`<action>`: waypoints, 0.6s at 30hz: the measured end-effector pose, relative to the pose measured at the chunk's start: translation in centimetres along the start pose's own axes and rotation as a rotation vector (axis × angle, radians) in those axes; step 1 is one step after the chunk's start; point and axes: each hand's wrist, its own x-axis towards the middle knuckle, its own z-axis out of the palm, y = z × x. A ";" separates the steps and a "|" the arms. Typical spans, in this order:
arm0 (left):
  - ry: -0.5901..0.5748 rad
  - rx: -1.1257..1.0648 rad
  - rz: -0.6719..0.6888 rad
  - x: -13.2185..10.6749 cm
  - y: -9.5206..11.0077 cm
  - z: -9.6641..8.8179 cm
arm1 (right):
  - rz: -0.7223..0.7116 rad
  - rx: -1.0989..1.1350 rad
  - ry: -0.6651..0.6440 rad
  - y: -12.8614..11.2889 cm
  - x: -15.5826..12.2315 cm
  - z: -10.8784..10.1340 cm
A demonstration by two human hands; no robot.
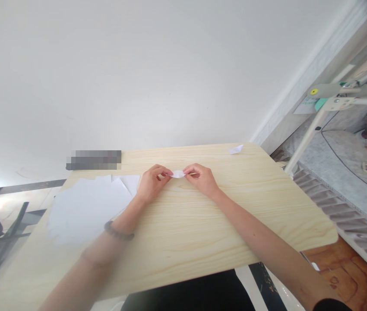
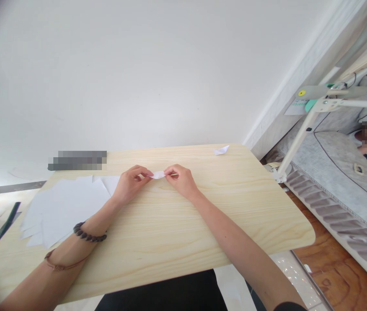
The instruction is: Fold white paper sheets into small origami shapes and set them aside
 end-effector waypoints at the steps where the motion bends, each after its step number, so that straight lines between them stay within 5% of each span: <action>1: -0.014 0.028 0.003 0.0 -0.1 0.0 | -0.004 -0.010 -0.003 0.1 0.0 0.0; 10: 0.020 0.120 -0.028 0.0 -0.1 0.0 | 0.065 0.008 -0.040 0.5 0.1 -0.2; 13: -0.025 -0.044 -0.112 -0.1 0.3 -0.1 | 0.114 0.048 -0.050 0.5 0.1 -0.3; 18: -0.101 -0.478 -0.194 -0.1 0.3 -0.2 | -0.009 0.077 -0.014 0.0 0.1 -0.5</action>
